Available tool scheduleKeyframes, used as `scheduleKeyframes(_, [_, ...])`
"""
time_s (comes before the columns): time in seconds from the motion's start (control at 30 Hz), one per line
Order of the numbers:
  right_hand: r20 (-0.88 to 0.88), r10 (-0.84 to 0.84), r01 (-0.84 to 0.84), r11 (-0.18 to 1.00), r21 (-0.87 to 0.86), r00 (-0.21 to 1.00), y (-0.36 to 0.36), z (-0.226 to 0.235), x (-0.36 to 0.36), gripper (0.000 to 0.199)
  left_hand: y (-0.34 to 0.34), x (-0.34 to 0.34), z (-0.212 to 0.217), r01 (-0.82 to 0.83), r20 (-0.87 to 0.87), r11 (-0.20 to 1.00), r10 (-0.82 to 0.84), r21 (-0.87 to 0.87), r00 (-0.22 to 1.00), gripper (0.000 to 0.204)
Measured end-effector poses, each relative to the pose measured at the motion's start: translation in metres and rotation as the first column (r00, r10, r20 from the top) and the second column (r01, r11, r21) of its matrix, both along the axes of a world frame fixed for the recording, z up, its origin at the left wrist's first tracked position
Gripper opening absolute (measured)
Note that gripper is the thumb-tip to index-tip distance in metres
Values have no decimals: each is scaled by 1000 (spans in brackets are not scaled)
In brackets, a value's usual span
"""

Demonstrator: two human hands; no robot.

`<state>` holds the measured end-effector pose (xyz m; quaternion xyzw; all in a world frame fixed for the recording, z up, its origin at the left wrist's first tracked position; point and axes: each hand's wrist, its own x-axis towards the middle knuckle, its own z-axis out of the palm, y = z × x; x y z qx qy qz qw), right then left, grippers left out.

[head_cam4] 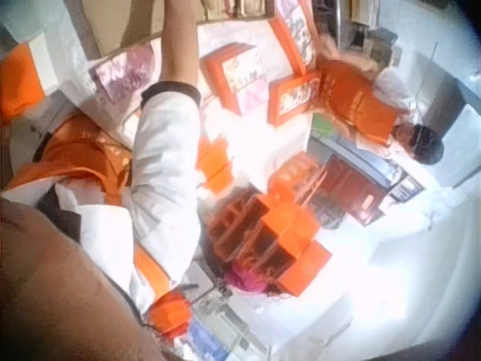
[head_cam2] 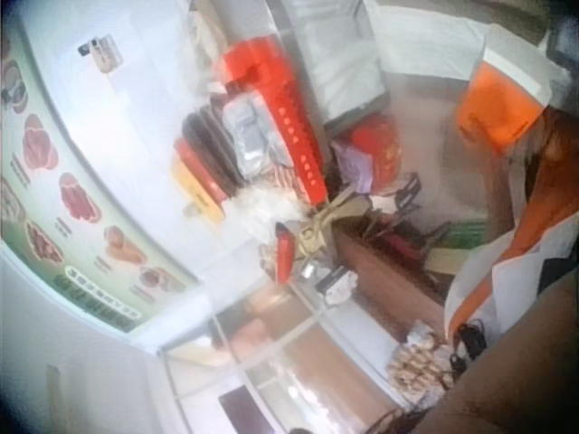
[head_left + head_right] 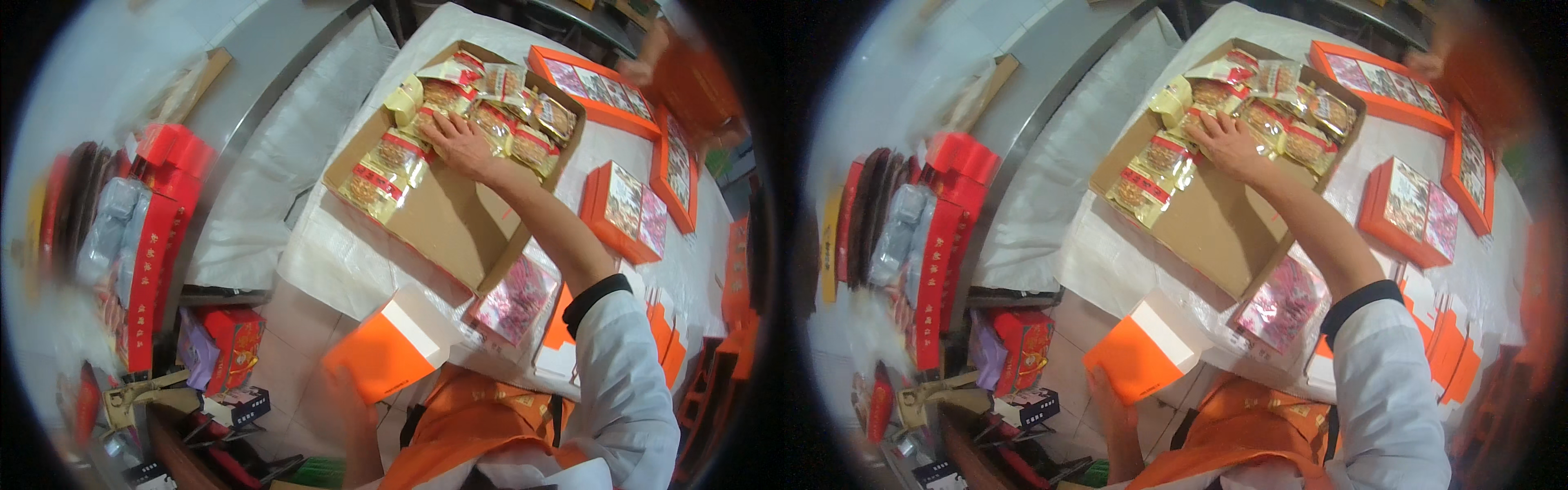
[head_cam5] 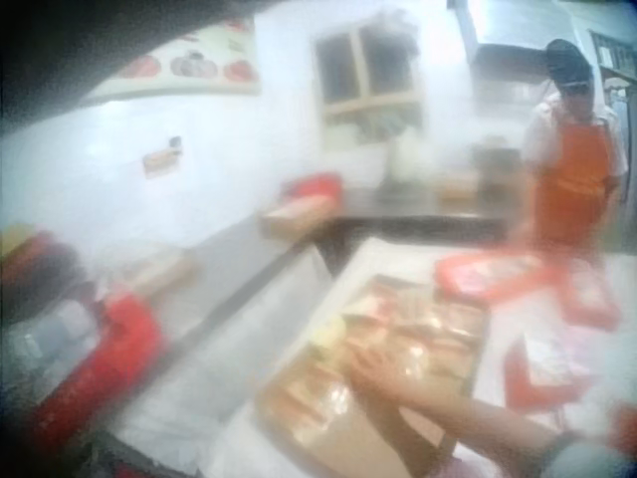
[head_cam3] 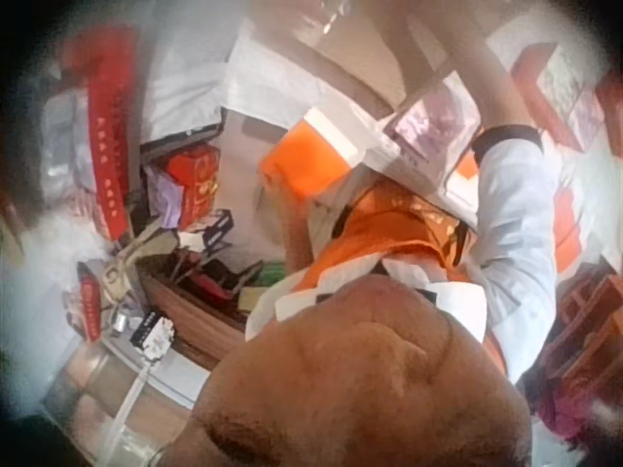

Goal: The person folds flat orange cardboard pieces into small boxes, inserts individually wrapped snack packets, and closes the boxes. Completed boxes are stacked on the table. The person repeats this process for multiple units.

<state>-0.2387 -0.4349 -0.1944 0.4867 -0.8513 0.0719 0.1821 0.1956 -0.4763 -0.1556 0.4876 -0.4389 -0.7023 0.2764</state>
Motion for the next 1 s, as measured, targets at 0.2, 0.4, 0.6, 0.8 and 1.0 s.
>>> scheduleKeyframes(0.2, [342,54,-52,999,-15,938,-7,5,-38,75,-4,-15,-5,89,61,968,-76,-236,995,45])
scheduleKeyframes(0.4, [897,347,504,743,-441,272,43,65,-2,29,-12,-41,0,273,224,846,-187,-458,957,45])
scheduleKeyframes(0.6, [858,493,486,719,-497,147,126,112,125,34,10,-75,9,-11,-203,954,-52,-300,978,51])
scheduleKeyframes(0.8, [912,234,212,925,-316,336,164,131,175,35,53,-79,20,44,-306,912,-182,-408,935,52])
scheduleKeyframes(1.0, [961,55,114,990,-88,270,206,146,198,45,95,-82,23,198,-377,907,-342,-370,861,54])
